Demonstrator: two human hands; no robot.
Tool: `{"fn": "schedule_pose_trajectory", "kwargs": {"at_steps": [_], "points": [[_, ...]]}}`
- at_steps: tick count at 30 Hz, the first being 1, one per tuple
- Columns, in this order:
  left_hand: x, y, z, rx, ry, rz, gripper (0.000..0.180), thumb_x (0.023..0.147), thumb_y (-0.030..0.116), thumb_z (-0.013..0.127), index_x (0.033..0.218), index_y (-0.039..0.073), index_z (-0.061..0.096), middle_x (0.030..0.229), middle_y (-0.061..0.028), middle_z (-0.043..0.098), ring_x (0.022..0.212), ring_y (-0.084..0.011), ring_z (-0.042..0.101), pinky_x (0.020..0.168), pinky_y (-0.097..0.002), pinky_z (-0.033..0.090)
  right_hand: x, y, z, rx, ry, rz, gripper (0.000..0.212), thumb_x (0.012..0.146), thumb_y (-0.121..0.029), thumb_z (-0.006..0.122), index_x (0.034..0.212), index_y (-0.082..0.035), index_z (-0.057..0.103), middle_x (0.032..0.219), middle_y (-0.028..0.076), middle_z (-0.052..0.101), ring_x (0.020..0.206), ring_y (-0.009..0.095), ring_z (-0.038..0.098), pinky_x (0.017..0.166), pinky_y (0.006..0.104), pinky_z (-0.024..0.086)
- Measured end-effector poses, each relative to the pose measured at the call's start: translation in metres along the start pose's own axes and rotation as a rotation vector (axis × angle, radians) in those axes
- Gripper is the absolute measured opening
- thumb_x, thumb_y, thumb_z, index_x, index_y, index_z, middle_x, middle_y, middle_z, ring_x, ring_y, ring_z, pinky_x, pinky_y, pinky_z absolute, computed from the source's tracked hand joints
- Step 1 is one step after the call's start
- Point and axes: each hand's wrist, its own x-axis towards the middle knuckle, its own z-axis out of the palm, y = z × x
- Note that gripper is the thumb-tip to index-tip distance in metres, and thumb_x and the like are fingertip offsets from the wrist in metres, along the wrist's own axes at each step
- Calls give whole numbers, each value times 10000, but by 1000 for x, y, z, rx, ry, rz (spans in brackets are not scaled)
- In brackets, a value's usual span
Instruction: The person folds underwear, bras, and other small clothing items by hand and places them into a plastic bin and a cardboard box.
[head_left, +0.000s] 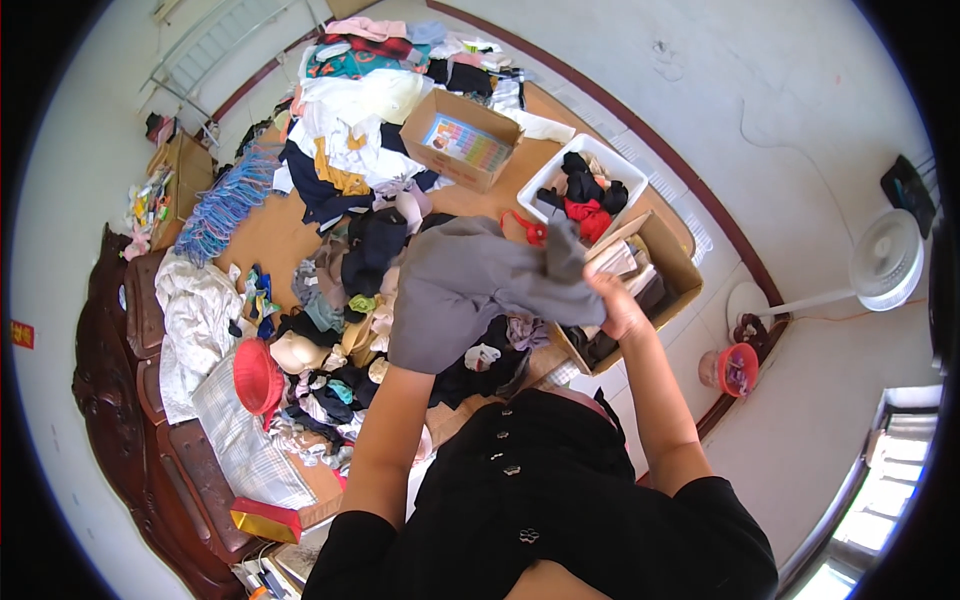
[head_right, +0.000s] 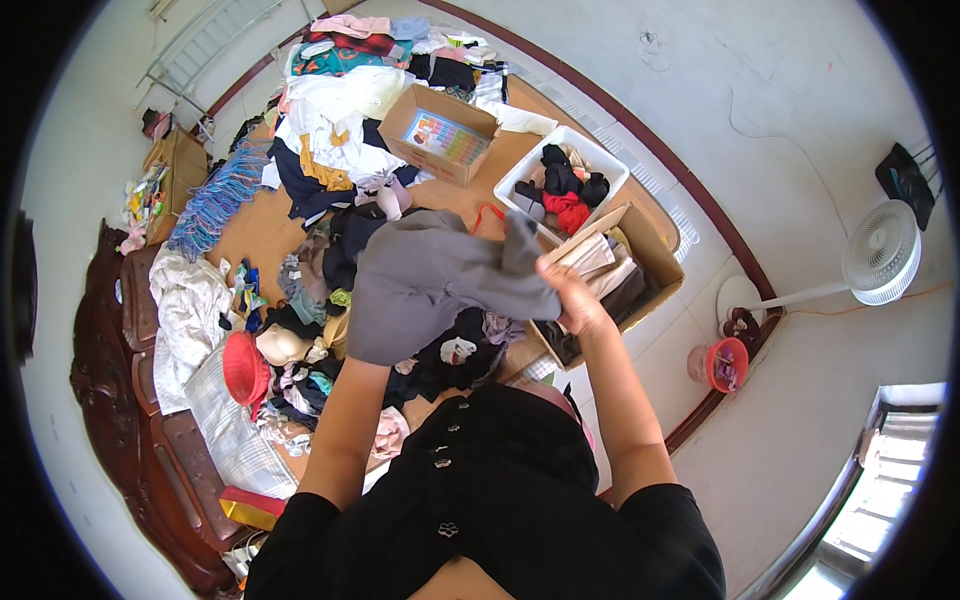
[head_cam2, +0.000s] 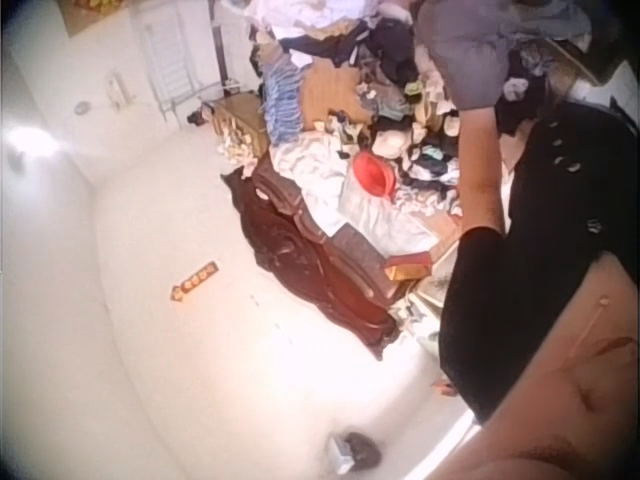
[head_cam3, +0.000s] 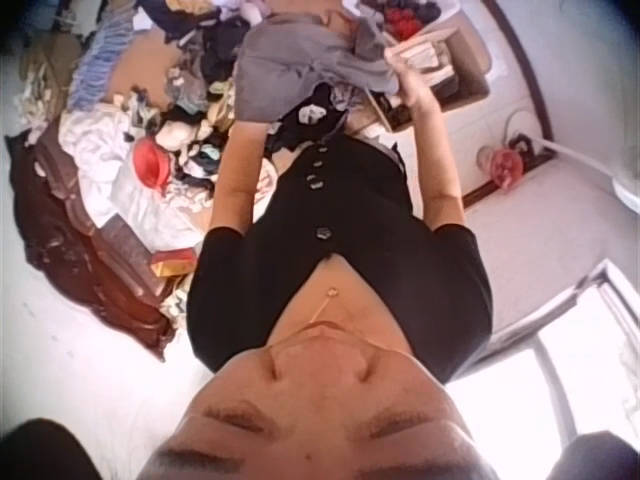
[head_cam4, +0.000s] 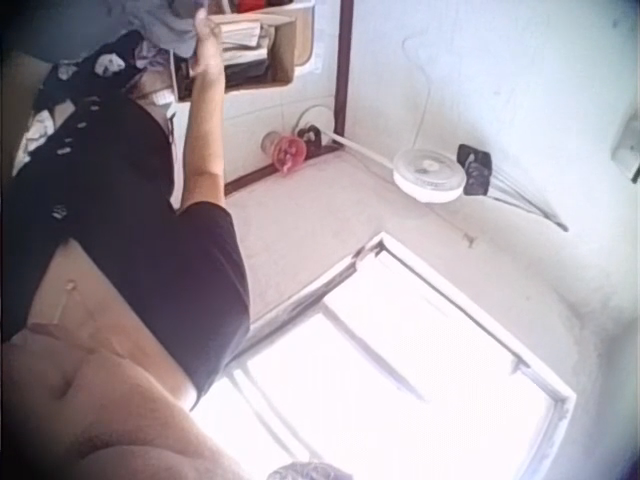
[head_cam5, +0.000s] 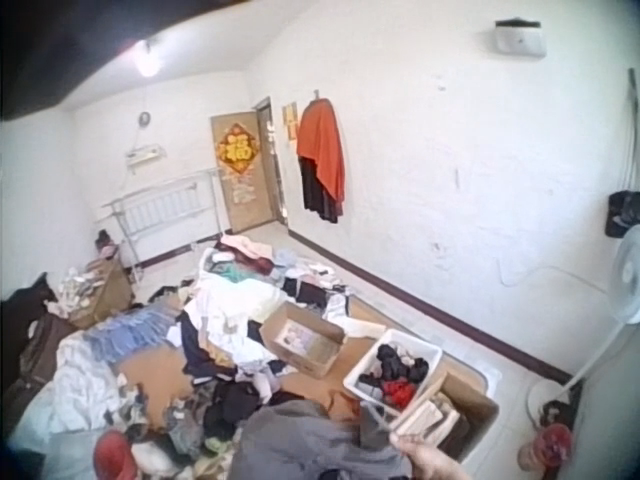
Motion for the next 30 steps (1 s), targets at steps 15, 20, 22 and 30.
{"fn": "schedule_pose_trajectory", "kwargs": {"at_steps": [15,20,22,30], "points": [[-42,-20,-52,-129,152,-67,505,912,387,498,1269,34,442,1231,-98,528,1098,-255,522,925,-392,420,27,-7,20,210,-324,-71,708,726,-197,742,1310,-31,379,1230,93,507,1123,221,489,984,371,374],[-38,0,-48,-147,165,-24,504,914,388,496,1265,30,448,1237,-104,528,1106,-268,525,935,-399,419,16,-43,44,303,-116,-223,403,724,66,556,1117,-21,571,1029,81,641,924,202,622,879,338,478],[-37,3,-49,-165,177,-5,504,914,388,495,1264,28,451,1240,-106,529,1109,-273,526,940,-402,419,17,-43,45,305,-111,-247,419,721,76,549,1127,-23,567,1033,79,640,923,200,621,879,338,478],[-49,5,-49,26,280,-23,546,874,320,583,1279,-11,424,1235,-154,529,1116,-288,529,944,-423,428,16,-41,26,194,-333,-204,619,596,-14,557,1213,-4,514,1100,105,611,1026,230,569,943,326,407]]}}
